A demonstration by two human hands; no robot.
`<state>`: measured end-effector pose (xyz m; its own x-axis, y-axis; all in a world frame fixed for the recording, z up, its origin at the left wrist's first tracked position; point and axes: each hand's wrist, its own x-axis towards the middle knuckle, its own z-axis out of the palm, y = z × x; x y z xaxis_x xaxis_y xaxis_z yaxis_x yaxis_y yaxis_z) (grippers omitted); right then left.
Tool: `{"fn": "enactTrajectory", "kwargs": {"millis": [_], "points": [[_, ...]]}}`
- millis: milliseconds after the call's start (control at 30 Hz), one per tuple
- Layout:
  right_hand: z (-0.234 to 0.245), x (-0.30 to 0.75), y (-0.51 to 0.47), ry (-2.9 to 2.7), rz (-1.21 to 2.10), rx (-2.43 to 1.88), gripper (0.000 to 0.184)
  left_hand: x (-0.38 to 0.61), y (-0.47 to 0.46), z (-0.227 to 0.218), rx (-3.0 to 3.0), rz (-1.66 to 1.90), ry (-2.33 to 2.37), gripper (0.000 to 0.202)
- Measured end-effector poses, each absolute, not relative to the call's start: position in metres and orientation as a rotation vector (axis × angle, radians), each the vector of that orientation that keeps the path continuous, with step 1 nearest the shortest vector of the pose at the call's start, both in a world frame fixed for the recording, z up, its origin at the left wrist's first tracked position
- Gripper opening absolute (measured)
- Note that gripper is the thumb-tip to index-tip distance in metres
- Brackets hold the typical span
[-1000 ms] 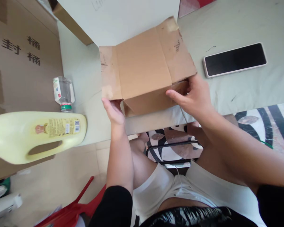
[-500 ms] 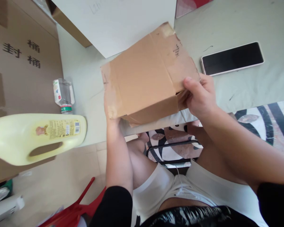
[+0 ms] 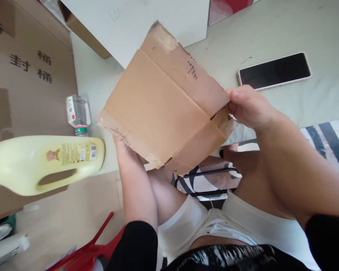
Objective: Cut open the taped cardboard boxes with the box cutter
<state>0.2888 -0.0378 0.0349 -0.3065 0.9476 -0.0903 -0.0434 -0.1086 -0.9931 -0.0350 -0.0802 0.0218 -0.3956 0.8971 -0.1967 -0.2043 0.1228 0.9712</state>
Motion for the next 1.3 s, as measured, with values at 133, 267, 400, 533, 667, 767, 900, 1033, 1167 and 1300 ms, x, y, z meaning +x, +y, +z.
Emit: {"fn": "enactTrajectory", "kwargs": {"millis": [133, 267, 400, 533, 667, 767, 900, 1033, 1167, 1300], "points": [[0.047, 0.294, -0.038, -1.334, 1.803, -0.987, 0.064, -0.041, -0.064, 0.014, 0.655, 1.437, 1.385, 0.056], [0.044, 0.289, -0.043, -1.273, 1.808, -1.0, 0.057, -0.029, -0.074, 0.012, 0.595, 1.297, 1.369, 0.048], [0.038, 0.288, -0.04, -1.368, 1.565, -1.055, 0.041, -0.019, -0.083, 0.016, 0.573, 1.19, 1.335, 0.038], [0.035, 0.285, -0.033, -1.455, 1.307, -1.18, 0.032, -0.019, -0.075, 0.016, 0.531, 1.156, 1.304, 0.039], [0.03, 0.274, -0.031, -1.291, 1.337, -1.188, 0.033, -0.019, -0.061, 0.016, 0.554, 1.146, 1.256, 0.054], [0.025, 0.267, -0.03, -1.187, 1.155, -1.17, 0.03, -0.018, -0.06, 0.017, 0.677, 1.266, 1.207, 0.068], [0.027, 0.271, -0.024, -0.985, 1.137, -1.17, 0.036, -0.023, -0.063, 0.018, 0.801, 1.317, 1.243, 0.059], [0.033, 0.286, -0.017, -0.783, 1.3, -1.171, 0.023, -0.038, -0.052, 0.021, 0.848, 1.62, 1.18, 0.037], [0.037, 0.28, -0.024, -0.819, 1.536, -1.186, 0.032, -0.039, -0.04, 0.023, 0.68, 1.779, 1.184, 0.037], [0.039, 0.26, -0.041, -1.12, 1.657, -1.189, 0.019, -0.022, -0.035, 0.021, 0.576, 1.693, 1.219, 0.042]]}}
